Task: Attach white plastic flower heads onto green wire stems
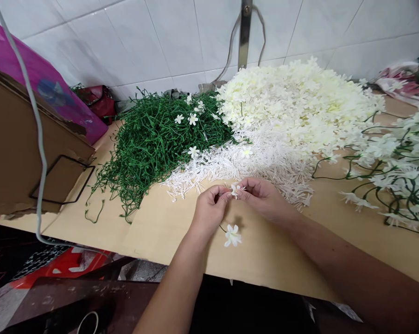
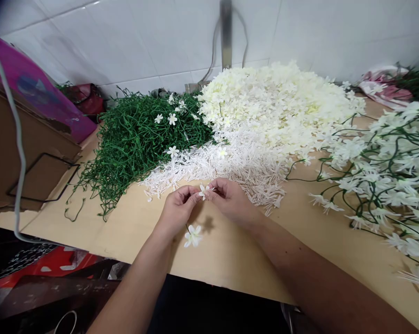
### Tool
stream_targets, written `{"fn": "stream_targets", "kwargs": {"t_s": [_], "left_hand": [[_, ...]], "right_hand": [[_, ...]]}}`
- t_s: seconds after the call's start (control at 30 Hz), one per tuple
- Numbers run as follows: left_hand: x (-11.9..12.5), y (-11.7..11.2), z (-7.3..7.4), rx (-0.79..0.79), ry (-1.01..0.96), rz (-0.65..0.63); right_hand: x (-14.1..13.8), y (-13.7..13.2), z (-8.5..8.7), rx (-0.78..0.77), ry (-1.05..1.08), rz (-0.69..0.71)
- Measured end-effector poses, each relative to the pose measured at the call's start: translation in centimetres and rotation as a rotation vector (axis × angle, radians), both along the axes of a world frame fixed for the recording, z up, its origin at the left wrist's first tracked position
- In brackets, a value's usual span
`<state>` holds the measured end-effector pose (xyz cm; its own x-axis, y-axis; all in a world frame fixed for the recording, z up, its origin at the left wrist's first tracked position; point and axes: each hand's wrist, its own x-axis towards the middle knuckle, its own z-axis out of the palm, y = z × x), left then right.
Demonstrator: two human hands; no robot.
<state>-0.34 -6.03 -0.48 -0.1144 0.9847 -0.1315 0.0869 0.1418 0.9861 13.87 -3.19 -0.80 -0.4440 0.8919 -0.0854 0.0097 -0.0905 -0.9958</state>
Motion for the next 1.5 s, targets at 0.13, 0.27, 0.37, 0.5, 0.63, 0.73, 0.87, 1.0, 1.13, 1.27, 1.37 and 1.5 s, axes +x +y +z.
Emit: {"fn": "stream_targets", "kwargs": {"t_s": [0.13,0.27,0.37,0.5,0.63,0.73,0.87,1.0,1.13,1.27,1.37,1.5], "left_hand": [[-0.1,-0.2,0.1,0.008,-0.060,0.000],[-0.1,-0.3,0.1,-0.017,-0.135,-0.016],[0.1,-0.2,0.2,-0.048,-0.163,-0.005],[0.2,-0.1,0.3,-0.045,-0.118,0.026],[0.0,-0.1,0.0,0.016,-0.044,0.010],[-0.1,-0.1,-0.2,0.042,0.005,0.007],[-0.2,-0.2,-0.5,0.036,0.042,0.010],[-0.2,-0.2,-0.2,0.014,-0.002,-0.012],[0.0,-0.3,0.2,-0.009,-0.092,-0.039],[0.1,-0.1,0.1,-0.002,-0.140,-0.092],[0.0,0.0,-0.2,0.027,-0.107,-0.119],[-0.1,-0.1,-0.4,0.046,-0.082,-0.140]], "right_hand": [[0.3,0.2,0.1,-0.043,0.012,0.033],[0.6,0.4,0.2,-0.056,0.026,0.048],[0.6,0.4,0.2,-0.073,0.039,0.051],[0.6,0.4,-0.2,-0.052,0.040,0.039],[0.4,0.3,-0.5,0.008,-0.023,0.019],[0.1,0.2,-0.4,0.062,-0.073,-0.006],[-0.1,-0.2,-0.1,0.098,-0.129,-0.021],[-0.1,-0.2,0.3,0.090,-0.140,-0.005],[0.2,0.1,0.5,0.024,-0.087,0.032],[0.4,0.2,0.7,-0.060,0.052,0.038],[0.4,0.1,0.8,-0.091,0.084,0.038],[0.4,0.0,0.9,-0.137,0.105,0.042]]}}
